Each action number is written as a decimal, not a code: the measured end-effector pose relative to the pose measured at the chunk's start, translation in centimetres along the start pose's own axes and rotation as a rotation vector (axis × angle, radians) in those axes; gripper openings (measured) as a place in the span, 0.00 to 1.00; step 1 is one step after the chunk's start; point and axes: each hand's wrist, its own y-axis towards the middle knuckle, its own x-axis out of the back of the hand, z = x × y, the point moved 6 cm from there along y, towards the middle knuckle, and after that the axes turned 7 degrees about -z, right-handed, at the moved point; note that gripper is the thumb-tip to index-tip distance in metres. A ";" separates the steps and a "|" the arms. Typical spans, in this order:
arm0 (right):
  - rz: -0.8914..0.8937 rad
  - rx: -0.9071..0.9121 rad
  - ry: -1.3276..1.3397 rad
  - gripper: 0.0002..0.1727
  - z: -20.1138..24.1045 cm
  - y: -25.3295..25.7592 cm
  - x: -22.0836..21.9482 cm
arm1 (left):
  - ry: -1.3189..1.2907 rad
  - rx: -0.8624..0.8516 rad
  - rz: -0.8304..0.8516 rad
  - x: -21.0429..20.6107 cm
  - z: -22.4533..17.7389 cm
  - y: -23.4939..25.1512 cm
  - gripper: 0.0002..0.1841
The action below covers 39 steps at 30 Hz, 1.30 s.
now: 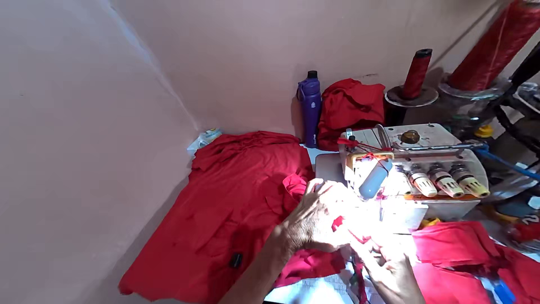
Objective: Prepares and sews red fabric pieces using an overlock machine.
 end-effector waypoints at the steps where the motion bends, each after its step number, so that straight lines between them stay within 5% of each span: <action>1: 0.003 -0.016 -0.022 0.13 -0.1 -0.4 0.2 | 0.001 0.004 0.012 -0.4 0.2 0.0 0.22; 9: -0.139 -0.016 -0.178 0.12 -1.8 1.0 0.2 | -0.032 0.038 -0.078 -1.1 2.5 0.5 0.20; 17: -0.169 0.148 -0.349 0.11 -1.6 0.8 0.2 | 0.170 0.121 -0.442 -3.8 -2.7 -3.6 0.11; 24: -0.164 0.077 -0.181 0.15 -1.5 -0.9 0.7 | 0.186 0.235 -0.606 -4.9 -1.6 -3.1 0.08; 32: -0.107 -0.021 -0.046 0.08 -1.5 -2.7 1.7 | 0.158 0.500 -0.509 -4.5 1.5 -1.5 0.15; 35: -0.107 -0.035 -0.007 0.07 -1.7 -2.9 1.9 | 0.111 0.652 -0.301 -4.6 3.4 -0.6 0.19; 39: -0.180 0.037 -0.077 0.08 -1.3 -1.6 1.6 | -0.058 0.675 -0.243 -5.0 6.2 0.2 0.10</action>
